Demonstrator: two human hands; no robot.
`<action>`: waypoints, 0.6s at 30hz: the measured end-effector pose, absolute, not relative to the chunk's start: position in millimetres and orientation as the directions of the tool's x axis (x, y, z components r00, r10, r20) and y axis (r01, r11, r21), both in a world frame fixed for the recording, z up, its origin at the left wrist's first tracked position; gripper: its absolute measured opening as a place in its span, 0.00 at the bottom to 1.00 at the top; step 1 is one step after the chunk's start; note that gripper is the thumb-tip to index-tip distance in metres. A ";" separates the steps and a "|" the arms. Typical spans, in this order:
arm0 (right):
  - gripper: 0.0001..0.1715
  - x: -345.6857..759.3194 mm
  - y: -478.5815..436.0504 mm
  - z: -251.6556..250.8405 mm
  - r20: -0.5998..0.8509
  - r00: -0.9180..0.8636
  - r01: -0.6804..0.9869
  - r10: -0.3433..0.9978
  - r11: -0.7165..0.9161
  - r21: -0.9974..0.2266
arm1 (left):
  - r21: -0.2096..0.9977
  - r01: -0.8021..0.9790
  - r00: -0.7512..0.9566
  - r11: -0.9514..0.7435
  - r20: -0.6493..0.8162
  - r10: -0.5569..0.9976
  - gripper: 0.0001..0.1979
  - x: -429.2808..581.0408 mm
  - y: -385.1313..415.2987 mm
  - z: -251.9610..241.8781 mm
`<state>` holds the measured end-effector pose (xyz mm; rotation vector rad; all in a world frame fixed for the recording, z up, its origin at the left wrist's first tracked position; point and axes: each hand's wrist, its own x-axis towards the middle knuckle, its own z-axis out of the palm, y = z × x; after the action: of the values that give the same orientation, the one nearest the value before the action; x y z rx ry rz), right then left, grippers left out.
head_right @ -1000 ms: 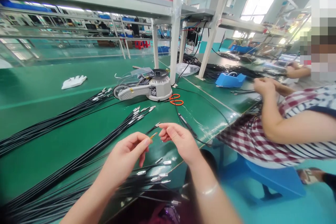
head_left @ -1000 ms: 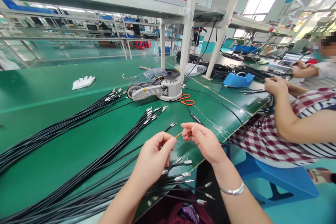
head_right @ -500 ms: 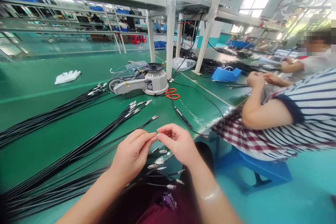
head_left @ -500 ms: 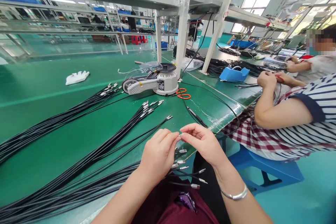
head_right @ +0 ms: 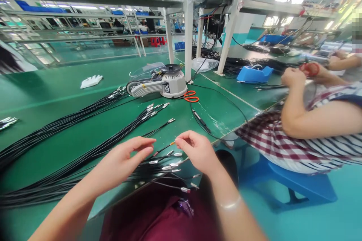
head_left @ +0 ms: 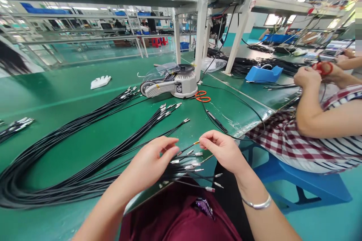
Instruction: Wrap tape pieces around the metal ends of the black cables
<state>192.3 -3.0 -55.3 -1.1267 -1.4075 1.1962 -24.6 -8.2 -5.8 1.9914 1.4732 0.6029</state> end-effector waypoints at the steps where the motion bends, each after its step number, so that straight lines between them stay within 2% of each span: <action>1: 0.13 192.2 -3.1 -55.8 0.083 -0.142 0.066 0.986 0.093 -0.993 | 0.669 0.708 0.303 -0.229 0.006 0.953 0.16 -26.3 -11.5 -9.7; 10: 0.13 194.6 -6.8 -53.6 0.082 -0.145 0.149 0.986 0.104 -0.983 | 0.699 0.660 0.362 -0.273 0.022 0.932 0.12 -0.5 -16.8 -19.3; 18: 0.14 194.8 -12.3 -55.0 0.048 -0.108 0.076 0.993 0.057 -0.996 | 0.752 0.614 0.344 -0.240 0.018 0.939 0.12 19.2 -14.9 -15.5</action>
<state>194.8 -12.3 -55.0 -1.1752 -1.3702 1.2090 19.2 -14.9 -15.5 1.9545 1.3530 0.6353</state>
